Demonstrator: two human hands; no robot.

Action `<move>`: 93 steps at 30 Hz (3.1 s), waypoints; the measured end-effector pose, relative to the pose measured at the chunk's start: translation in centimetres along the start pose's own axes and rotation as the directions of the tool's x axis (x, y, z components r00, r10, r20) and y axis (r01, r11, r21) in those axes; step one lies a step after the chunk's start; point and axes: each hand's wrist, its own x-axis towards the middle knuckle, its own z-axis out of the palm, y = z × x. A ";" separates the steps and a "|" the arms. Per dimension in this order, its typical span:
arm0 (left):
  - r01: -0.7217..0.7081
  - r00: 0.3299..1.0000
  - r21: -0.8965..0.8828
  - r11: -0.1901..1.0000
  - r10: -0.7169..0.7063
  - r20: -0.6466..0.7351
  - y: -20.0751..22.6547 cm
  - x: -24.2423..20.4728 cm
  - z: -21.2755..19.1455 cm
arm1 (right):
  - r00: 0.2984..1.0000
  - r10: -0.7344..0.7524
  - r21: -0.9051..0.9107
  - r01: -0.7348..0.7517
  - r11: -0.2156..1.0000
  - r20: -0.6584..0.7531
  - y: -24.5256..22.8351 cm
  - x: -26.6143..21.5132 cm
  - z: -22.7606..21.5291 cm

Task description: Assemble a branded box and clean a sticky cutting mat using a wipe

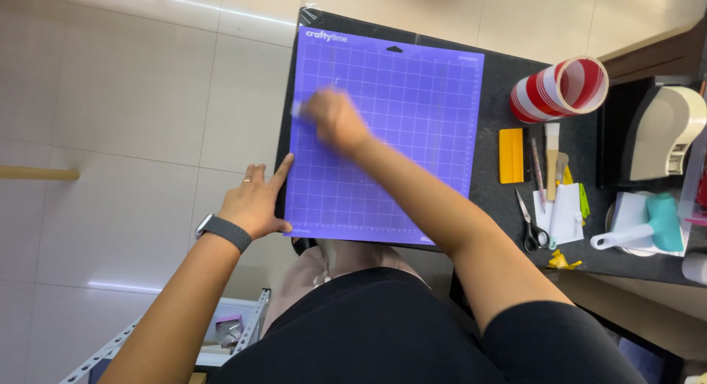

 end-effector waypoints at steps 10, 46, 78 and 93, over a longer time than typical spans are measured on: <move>0.033 0.999 0.119 0.992 -0.032 -0.004 0.8 -0.7 -1.0 | 1.000 0.004 -0.349 0.003 0.937 0.020 -5.0 -8.6 -3.4; -0.015 0.990 0.322 0.947 0.058 -0.125 -0.1 -0.2 2.0 | 0.861 0.352 -0.589 -0.508 0.628 -0.367 -8.6 -24.4 -13.3; 0.227 0.971 0.109 0.968 -0.217 -0.097 7.7 -1.8 0.7 | 0.734 0.551 -0.170 -0.649 0.742 -0.397 -8.7 -25.1 -22.4; -0.128 0.940 -0.135 0.983 0.077 -0.331 19.5 1.6 -0.7 | 0.544 0.723 -0.235 -0.838 0.492 -0.426 -0.1 -37.3 -33.2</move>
